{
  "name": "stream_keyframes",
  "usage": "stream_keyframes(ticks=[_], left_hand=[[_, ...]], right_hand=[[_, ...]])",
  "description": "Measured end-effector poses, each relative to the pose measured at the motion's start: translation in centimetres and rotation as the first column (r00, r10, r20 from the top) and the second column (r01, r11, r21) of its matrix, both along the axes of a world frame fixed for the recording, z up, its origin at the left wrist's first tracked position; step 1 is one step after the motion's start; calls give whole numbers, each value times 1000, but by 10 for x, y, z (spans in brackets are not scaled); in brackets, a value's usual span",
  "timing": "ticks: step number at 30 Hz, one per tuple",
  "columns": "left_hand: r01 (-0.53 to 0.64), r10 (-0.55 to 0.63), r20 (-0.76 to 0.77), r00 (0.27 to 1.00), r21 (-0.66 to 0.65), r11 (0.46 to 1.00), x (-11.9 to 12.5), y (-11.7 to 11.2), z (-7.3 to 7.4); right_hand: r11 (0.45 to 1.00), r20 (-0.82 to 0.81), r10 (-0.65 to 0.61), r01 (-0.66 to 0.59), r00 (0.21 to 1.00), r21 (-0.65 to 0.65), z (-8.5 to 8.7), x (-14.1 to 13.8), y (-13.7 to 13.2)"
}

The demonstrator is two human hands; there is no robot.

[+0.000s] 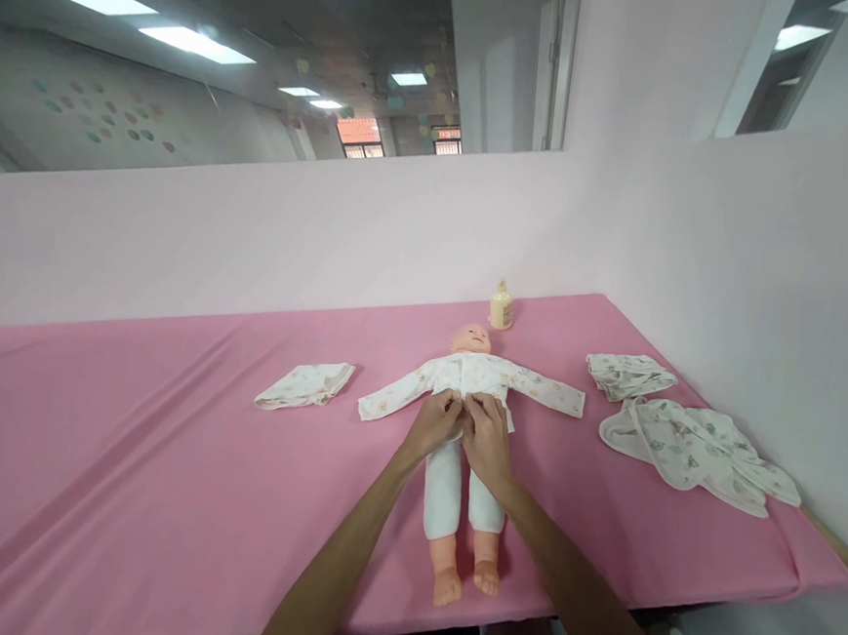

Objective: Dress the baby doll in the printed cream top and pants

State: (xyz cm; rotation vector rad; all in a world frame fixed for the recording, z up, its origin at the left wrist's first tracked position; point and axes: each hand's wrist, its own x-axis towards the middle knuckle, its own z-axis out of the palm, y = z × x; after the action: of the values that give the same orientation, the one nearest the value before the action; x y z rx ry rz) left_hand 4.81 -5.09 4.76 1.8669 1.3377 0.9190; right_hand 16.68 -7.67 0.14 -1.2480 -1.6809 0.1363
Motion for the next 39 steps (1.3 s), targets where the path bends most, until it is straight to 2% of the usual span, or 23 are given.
stream_keyframes(ticks=[3,7,11,14,19,21,24,26,29,32,34,36,39], left_hand=[[-39,42,-47,998,49,998,3,-1,-1],[-40,42,-45,998,44,998,3,0,-1],[-3,4,81,997,-2,1000,0,3,-5],[24,-11,197,980,-64,998,-1,5,-8],[45,-7,211,978,-172,984,-5,7,-4],[71,-27,183,983,-236,969,-8,8,0],[75,-42,124,991,-274,959,-13,6,5],[31,-19,60,998,-206,978,-13,-2,4],[-57,66,-165,984,58,997,-12,-27,-5],[-35,165,-441,882,288,957,-9,-52,-16],[-9,221,-552,804,361,933,-6,-61,-19],[-6,276,-602,750,411,912,-4,-62,-19],[21,311,-610,729,475,880,-5,-57,-18]], right_hand=[[1000,-14,-13,13,1000,19,-1,0,0],[998,43,-36,34,998,53,0,-1,-4],[994,134,-100,92,986,66,3,-1,-6],[992,98,-115,109,988,67,3,0,-4],[999,-60,-10,13,998,51,2,3,2],[999,-27,41,-40,999,27,3,6,3],[996,116,84,-82,990,-17,4,10,0],[999,202,48,-43,978,-29,3,13,-6],[997,275,-62,70,960,-21,-2,18,-18],[987,302,-140,157,943,-31,-8,23,-30],[985,281,-154,170,947,-33,-11,25,-35],[988,217,-146,153,965,-15,-12,26,-36],[992,99,-120,117,988,38,-12,27,-35]])
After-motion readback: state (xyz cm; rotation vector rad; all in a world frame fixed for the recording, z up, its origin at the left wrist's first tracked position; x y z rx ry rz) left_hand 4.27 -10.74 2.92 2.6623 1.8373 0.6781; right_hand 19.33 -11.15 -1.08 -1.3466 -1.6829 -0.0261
